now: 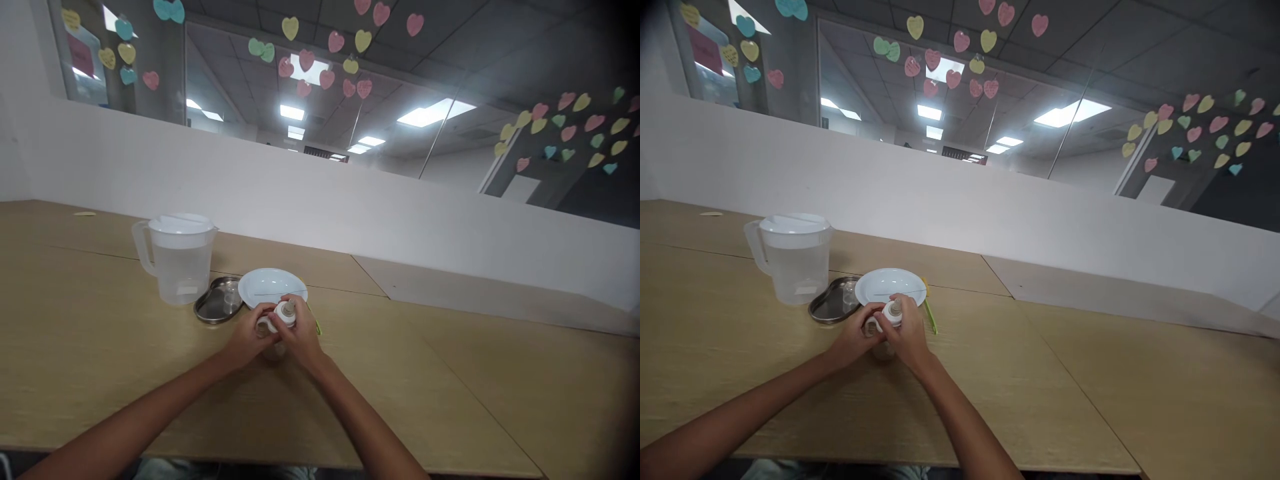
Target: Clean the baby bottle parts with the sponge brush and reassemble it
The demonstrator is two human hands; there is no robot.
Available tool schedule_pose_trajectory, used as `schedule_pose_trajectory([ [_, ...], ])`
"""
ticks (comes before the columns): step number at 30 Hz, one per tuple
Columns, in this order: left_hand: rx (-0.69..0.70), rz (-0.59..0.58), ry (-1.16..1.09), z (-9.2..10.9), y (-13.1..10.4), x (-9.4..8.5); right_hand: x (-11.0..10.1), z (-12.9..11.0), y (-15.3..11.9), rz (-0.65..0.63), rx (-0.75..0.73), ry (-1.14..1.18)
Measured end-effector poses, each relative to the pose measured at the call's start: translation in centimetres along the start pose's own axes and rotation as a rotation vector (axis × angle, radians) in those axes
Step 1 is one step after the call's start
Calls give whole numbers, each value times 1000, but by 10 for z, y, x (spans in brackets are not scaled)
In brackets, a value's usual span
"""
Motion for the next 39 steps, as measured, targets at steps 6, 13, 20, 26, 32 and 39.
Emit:
schedule_pose_trajectory([
  [6,-67,-5,-247,1,4,2,2,-2,1,30,-11,-37],
  [13,-120,-31,-214,0,4,1,1,-8,3,17,-3,-68],
  [20,-81,-5,-295,0,0,5,0,-10,2,7,-13,-50],
  [26,-58,-7,-269,1,-1,6,-1,-11,0,-7,35,-42],
  [32,-63,-10,-270,0,0,5,-3,-13,0,-25,47,4],
  [39,-66,-19,-251,2,-2,6,-6,-14,-3,-98,15,3],
])
Point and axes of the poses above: each hand's wrist, its own y-axis towards the middle knuckle, its own x-axis out of the palm, z = x × y, the point moved 1 cm from there along y, towards the middle knuckle, and after that the axes turned 3 degrees about -z, right-handed, at the moved point
